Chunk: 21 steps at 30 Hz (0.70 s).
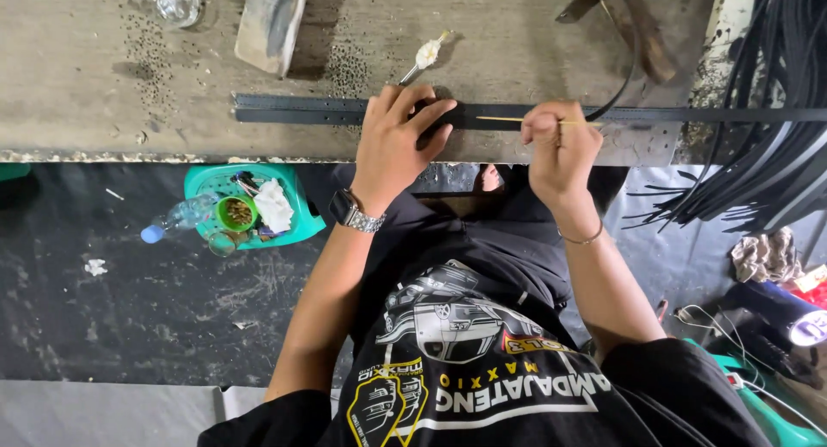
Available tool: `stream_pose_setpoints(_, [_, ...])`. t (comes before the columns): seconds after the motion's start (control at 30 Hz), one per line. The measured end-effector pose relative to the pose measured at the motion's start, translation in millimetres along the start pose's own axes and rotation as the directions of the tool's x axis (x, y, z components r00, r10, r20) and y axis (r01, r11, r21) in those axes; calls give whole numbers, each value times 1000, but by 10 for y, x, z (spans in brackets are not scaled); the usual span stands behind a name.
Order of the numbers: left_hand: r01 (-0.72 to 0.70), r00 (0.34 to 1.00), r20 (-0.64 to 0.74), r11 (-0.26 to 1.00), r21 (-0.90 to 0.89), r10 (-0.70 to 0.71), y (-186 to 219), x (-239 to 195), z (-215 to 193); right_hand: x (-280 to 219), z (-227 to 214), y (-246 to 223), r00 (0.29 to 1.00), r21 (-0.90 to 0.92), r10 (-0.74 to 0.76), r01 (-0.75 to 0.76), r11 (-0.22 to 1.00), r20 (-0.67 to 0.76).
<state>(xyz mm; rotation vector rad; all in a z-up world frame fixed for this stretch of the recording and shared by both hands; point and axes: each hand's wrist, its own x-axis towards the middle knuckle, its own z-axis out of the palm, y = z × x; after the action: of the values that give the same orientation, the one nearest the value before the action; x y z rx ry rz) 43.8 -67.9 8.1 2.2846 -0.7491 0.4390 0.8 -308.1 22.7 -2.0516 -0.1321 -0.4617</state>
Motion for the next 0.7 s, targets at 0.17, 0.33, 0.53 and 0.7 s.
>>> stream_pose_setpoints(0.17, [25,1000,-15,1000,8,-25,37,25,-8,31,89,27,982,-110,-167,176,978,88])
stream_pose_setpoints(0.33, [37,999,-23,999,19,-37,46,46,-24,132,173,-45,953,-118,-236,261,958,189])
stream_pose_setpoints(0.53, [17,1000,-27,999,41,-16,28,15,-6,69,282,-45,985,45,-129,124,991,112])
stream_pose_setpoints(0.7, [3,999,-50,1000,24,-2,-2,7,27,45,363,110,988,125,-123,111,986,92])
